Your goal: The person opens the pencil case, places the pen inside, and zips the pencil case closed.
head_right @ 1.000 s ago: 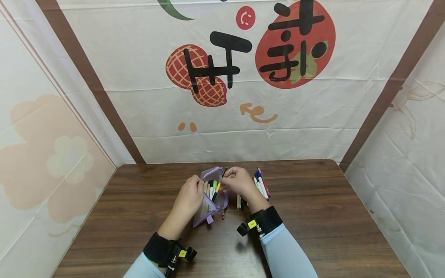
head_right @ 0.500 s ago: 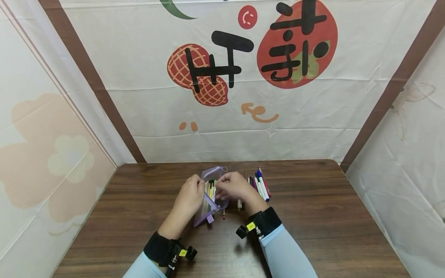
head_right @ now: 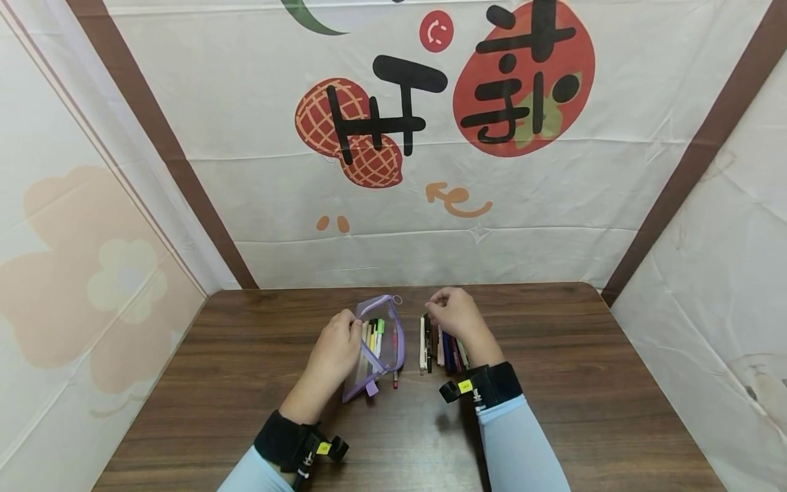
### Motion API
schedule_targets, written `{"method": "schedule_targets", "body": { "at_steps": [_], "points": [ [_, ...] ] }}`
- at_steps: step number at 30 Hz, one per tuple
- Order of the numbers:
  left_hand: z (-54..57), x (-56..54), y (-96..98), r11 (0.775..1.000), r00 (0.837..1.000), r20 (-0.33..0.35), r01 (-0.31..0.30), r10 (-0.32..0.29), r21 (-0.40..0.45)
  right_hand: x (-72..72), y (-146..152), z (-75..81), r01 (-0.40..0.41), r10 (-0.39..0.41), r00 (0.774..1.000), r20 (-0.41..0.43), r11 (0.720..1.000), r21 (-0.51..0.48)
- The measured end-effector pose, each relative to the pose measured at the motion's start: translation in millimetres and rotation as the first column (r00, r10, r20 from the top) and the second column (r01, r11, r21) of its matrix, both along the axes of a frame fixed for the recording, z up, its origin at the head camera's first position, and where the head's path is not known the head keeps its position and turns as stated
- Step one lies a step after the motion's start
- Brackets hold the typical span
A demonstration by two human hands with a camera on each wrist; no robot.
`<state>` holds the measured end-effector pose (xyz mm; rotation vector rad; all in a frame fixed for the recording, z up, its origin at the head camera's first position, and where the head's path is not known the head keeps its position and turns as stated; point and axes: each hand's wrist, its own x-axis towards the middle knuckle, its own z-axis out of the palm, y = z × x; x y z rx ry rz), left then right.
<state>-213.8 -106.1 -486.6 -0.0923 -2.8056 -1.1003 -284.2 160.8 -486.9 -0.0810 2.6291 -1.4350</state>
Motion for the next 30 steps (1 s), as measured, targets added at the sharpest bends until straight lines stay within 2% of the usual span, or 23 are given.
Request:
{"method": "schedule_targets", "body": {
  "at_steps": [5,10,17,23,30],
  "points": [
    [1.2,0.8,0.0,1.0,1.0,0.005,0.0,0.0,0.006,-3.9,16.0,-1.7,0.066,-0.055,0.996,-0.076,0.986,0.152],
    [1.3,0.9,-0.1,1.0,1.0,0.009,0.004,-0.004,0.008,-6.8,26.5,-6.6,0.118,-0.096,0.99,-0.107,0.966,0.231],
    [-0.2,-0.3,-0.5,1.0,1.0,0.004,0.013,-0.013,0.011,-10.0,35.0,-14.0,0.153,-0.131,0.987,-0.091,0.937,0.314],
    [-0.6,-1.4,-0.3,1.0,1.0,0.006,0.013,-0.013,0.01,-11.0,39.0,-17.4,0.139,-0.134,0.99,-0.038,0.925,0.354],
    [0.9,-1.7,-0.1,1.0,1.0,0.007,0.01,-0.01,0.006,-15.2,41.4,-23.0,0.132,-0.128,0.991,-0.038,0.906,0.401]
  ]
}}
